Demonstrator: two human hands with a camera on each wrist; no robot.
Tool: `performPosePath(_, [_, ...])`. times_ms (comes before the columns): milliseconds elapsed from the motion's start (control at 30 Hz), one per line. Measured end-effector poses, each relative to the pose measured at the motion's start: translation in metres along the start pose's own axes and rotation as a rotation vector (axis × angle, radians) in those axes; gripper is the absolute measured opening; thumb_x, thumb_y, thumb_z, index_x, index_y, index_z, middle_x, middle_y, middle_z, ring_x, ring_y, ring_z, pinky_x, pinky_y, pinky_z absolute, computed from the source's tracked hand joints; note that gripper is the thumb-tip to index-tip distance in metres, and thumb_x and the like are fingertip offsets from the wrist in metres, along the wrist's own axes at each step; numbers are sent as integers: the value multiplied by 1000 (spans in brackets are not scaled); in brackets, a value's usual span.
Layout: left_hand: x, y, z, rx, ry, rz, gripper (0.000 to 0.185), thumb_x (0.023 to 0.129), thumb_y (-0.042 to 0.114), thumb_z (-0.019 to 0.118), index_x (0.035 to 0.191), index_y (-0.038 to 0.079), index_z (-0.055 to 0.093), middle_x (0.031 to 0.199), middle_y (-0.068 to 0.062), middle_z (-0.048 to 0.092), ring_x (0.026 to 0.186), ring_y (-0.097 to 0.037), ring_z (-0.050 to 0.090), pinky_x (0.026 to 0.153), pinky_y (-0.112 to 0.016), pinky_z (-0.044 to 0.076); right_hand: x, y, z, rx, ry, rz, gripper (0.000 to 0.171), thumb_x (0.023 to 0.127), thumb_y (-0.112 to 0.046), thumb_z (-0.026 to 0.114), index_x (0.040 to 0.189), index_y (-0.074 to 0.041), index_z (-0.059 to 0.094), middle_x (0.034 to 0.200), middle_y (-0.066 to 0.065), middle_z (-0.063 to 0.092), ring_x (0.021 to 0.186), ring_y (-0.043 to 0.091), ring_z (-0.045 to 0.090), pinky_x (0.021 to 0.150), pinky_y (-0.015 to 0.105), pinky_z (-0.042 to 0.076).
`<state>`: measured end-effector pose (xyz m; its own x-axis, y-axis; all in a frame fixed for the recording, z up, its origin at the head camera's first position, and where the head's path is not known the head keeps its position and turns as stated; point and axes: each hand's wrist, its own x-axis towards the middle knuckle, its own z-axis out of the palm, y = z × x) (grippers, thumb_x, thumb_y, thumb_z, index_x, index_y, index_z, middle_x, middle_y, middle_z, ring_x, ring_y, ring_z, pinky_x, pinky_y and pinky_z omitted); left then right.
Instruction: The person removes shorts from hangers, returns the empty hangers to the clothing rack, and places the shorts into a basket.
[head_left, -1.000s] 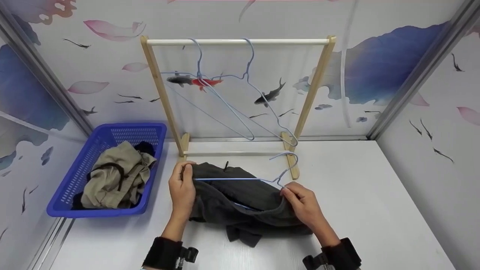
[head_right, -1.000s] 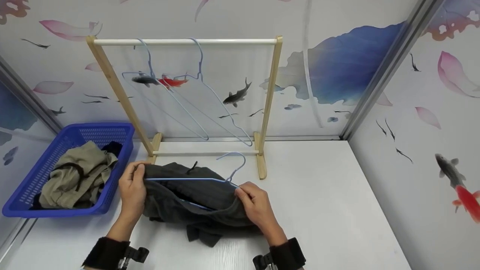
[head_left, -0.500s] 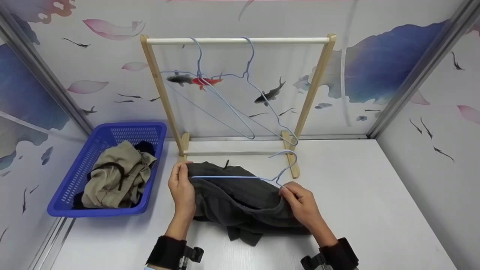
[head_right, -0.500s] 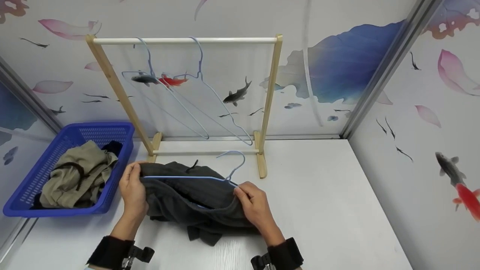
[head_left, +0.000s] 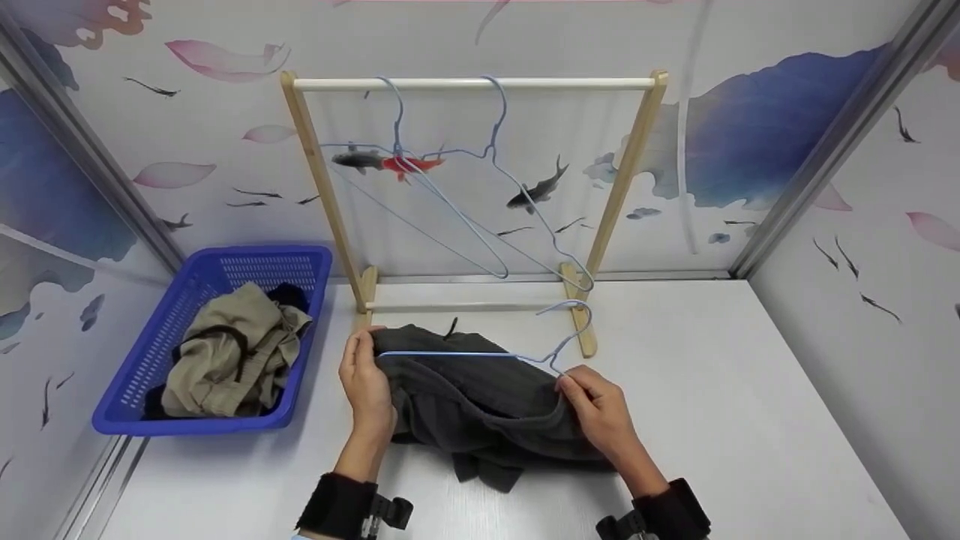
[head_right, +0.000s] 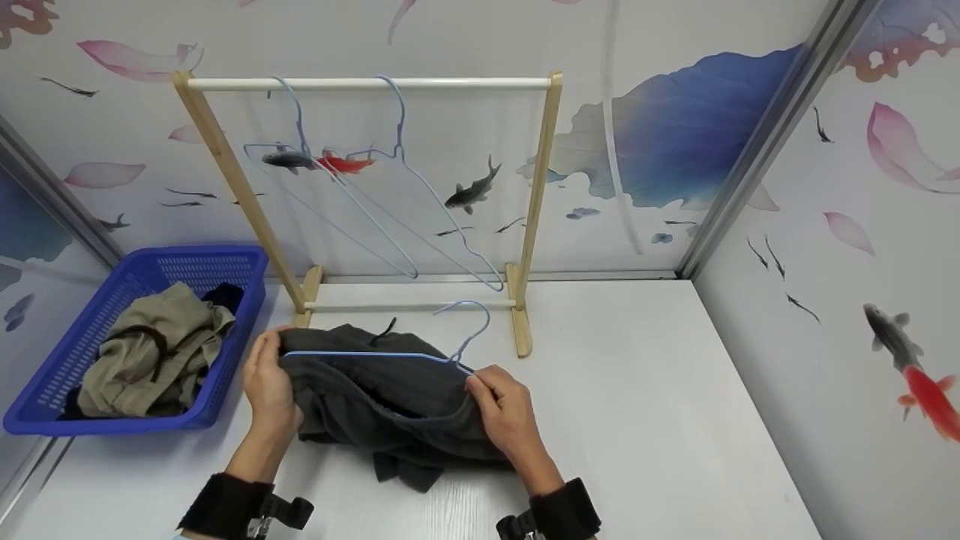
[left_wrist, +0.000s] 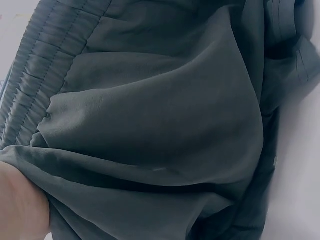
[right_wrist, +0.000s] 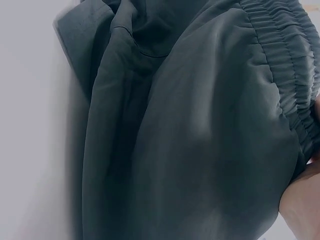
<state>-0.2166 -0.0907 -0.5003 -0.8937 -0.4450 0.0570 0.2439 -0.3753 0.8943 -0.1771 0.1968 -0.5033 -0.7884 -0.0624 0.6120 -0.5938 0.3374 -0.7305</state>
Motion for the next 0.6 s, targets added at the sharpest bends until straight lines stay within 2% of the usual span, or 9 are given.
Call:
performPosePath(200, [-1,-3,-3,-1,-1,-20,36,114,26,38,112,3,66,108,-12,67,93,-19,66,75,-28,56,-1,0,2,-5,7,0,19,90,19,62,77,5,65,73,15,62,70,20,57,70,17,44])
performPosePath(500, [-3,-5,-6,86,-21,-38,38,114,27,36,117,3,66,117,-12,63,106,-19,61,86,-27,51,0,-1,4,-16,12,34,19,91,17,62,77,4,66,74,14,63,71,16,57,70,16,43])
performPosePath(600, [-4,-6,-6,78,-25,-54,41,114,28,35,119,1,65,116,-11,63,105,-19,61,87,-27,52,-1,3,4,-13,15,63,20,93,15,61,79,3,67,75,14,64,73,14,58,71,16,44])
